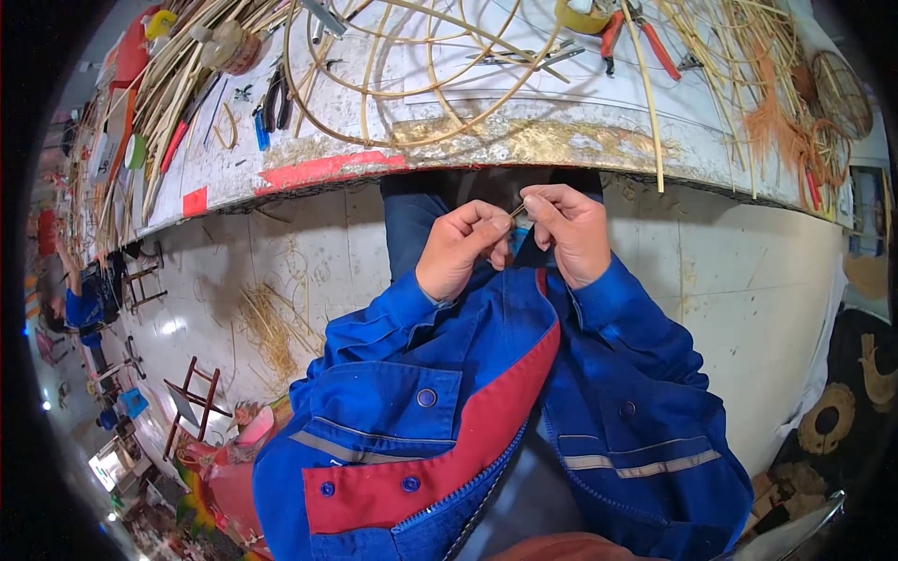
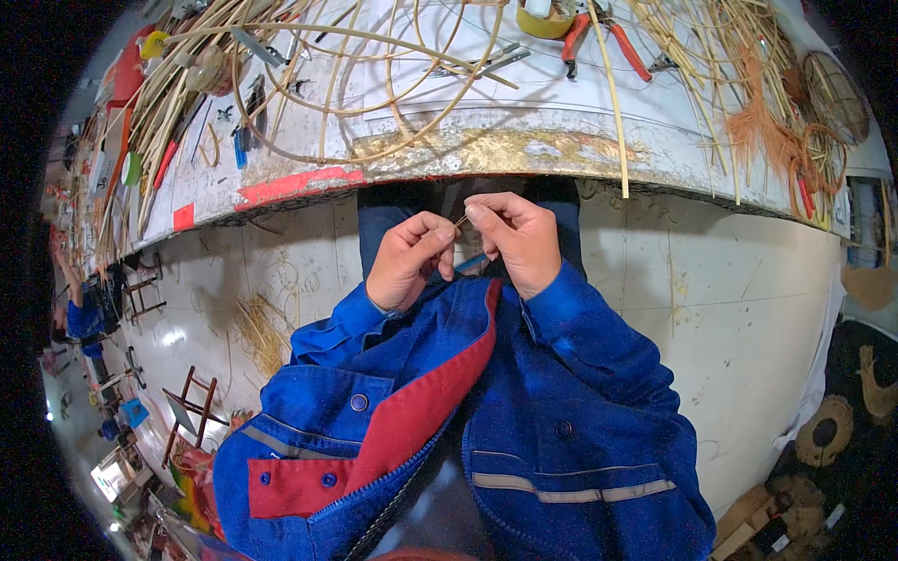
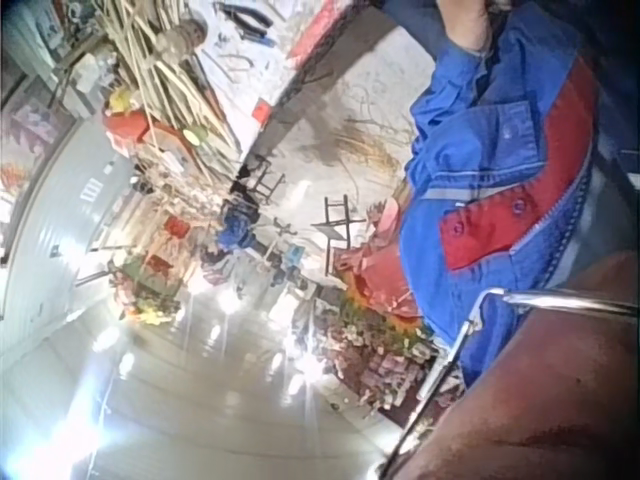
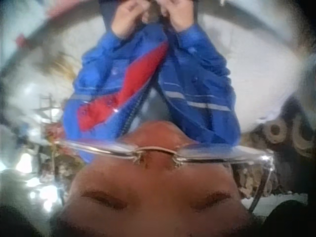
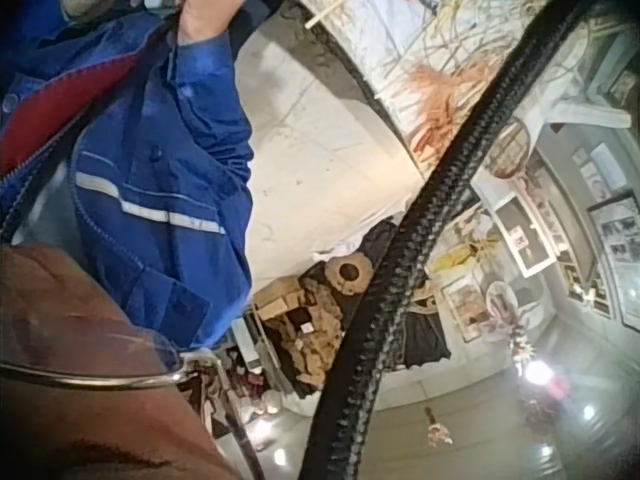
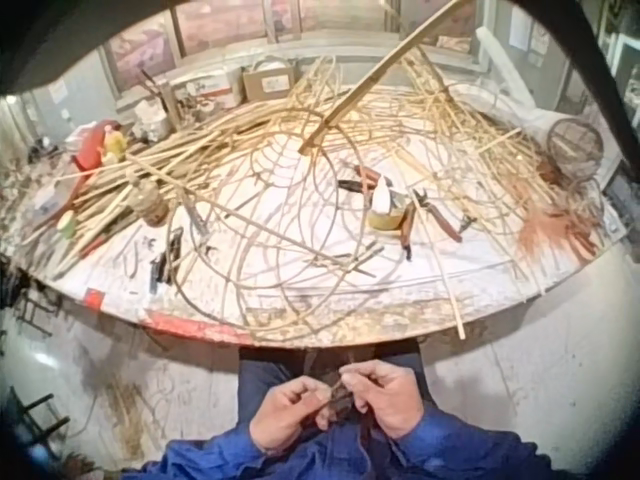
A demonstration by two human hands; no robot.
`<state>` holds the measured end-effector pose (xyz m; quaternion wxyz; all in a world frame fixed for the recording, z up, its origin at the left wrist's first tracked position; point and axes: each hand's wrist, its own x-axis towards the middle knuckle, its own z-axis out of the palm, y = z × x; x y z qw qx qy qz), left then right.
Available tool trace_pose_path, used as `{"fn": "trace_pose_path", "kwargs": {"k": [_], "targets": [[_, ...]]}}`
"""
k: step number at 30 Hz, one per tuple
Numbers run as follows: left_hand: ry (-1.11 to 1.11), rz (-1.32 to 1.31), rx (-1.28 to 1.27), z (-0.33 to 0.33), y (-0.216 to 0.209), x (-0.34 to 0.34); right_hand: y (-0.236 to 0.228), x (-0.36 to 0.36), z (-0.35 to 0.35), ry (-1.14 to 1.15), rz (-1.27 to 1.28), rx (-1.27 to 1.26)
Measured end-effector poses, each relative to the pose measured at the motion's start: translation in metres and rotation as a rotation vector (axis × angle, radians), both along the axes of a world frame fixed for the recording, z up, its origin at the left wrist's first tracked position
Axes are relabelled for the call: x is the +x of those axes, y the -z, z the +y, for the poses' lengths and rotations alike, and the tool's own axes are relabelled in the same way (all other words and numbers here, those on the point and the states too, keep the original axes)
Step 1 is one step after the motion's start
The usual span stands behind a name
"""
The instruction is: Manually weaving thin strips of material, possibly wicker or bamboo, to create a structure.
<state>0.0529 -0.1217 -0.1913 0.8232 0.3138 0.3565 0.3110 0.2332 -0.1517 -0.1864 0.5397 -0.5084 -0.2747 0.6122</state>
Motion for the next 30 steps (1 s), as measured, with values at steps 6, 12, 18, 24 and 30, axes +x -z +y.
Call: {"fn": "trace_pose_path", "kwargs": {"k": [6,12,18,24,30], "targets": [[0.026,-0.01,0.007,0.003,0.001,-0.001,0.0,0.001,0.002,0.013,0.039,-0.004],[0.047,0.004,0.023,0.007,-0.003,0.003,-0.005,0.003,0.002,0.005,0.009,-0.041],[-0.001,0.276,0.263,0.006,0.001,-0.003,-0.003,-0.008,0.002,-0.054,-0.161,0.151],[0.207,0.103,0.274,0.032,-0.029,0.014,-0.025,0.01,-0.002,-0.016,-0.428,0.257],[0.257,0.161,0.355,0.03,-0.032,0.033,-0.024,0.02,-0.004,0.062,-0.296,0.286]]}}
